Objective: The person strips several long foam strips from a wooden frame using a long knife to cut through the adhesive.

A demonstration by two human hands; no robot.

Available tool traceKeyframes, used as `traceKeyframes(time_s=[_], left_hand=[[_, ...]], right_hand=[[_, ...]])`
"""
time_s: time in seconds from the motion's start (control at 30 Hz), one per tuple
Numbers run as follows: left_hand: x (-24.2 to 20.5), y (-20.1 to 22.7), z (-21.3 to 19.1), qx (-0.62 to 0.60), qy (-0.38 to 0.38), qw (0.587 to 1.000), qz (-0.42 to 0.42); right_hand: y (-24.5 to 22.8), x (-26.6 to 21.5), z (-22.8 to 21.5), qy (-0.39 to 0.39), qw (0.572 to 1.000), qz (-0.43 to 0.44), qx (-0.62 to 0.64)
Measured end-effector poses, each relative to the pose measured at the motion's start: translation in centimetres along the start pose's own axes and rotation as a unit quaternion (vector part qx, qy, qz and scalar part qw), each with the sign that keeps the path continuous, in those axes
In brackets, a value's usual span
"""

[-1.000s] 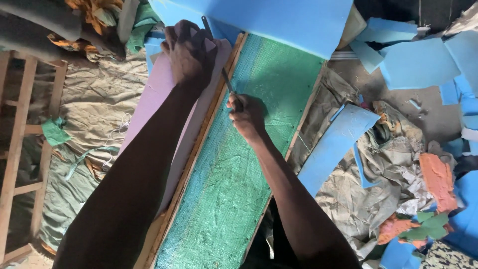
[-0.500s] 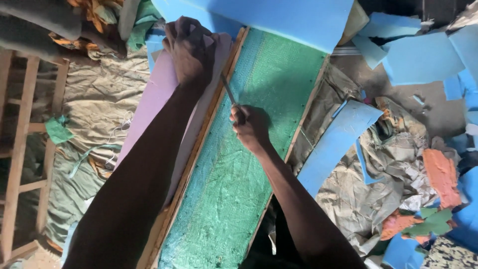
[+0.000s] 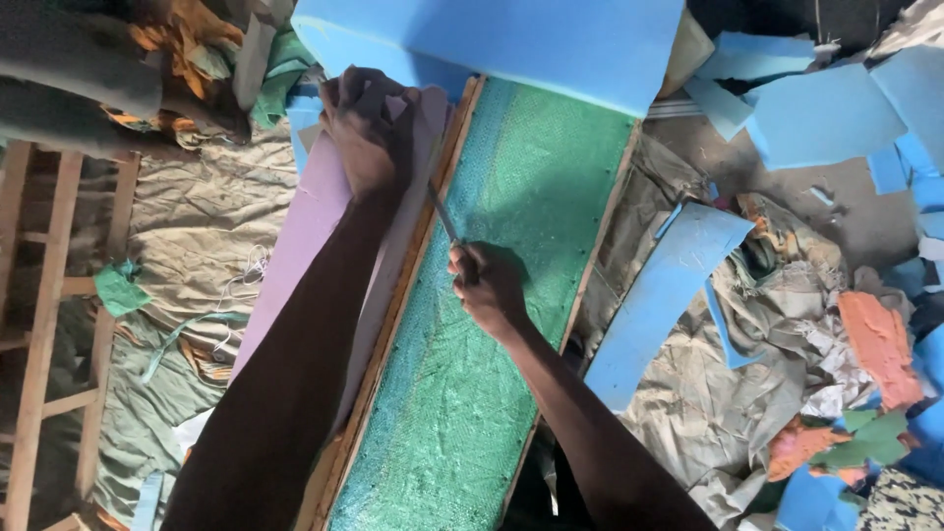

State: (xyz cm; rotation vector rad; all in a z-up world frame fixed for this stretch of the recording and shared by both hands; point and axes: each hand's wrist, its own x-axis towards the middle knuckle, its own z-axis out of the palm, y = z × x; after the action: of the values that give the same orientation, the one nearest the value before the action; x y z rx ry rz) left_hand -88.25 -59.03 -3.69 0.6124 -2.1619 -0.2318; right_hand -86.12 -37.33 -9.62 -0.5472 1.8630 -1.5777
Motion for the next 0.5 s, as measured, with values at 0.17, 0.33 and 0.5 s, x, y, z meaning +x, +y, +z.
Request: traceKeyframes(time_s=[0.17,0.33,0.5], left_hand=[[-0.3,0.7,0.4,-0.021,0.027,0.999,-0.005],[0.3,0.0,0.0,-0.042,0.055,0.997,0.036],[-0.1,0.0,-0.4,-0.074,0.064,0.994,0.048]], right_hand=[[-0.5,5.5,1.4,-0.014,0.988,0.083,0.132],[-0.3,1.2,0.3,-0.017,0.99,-0.05,-0.134],[-1.3,1.9,0.8,-0.036,0.997,0.071,0.024]])
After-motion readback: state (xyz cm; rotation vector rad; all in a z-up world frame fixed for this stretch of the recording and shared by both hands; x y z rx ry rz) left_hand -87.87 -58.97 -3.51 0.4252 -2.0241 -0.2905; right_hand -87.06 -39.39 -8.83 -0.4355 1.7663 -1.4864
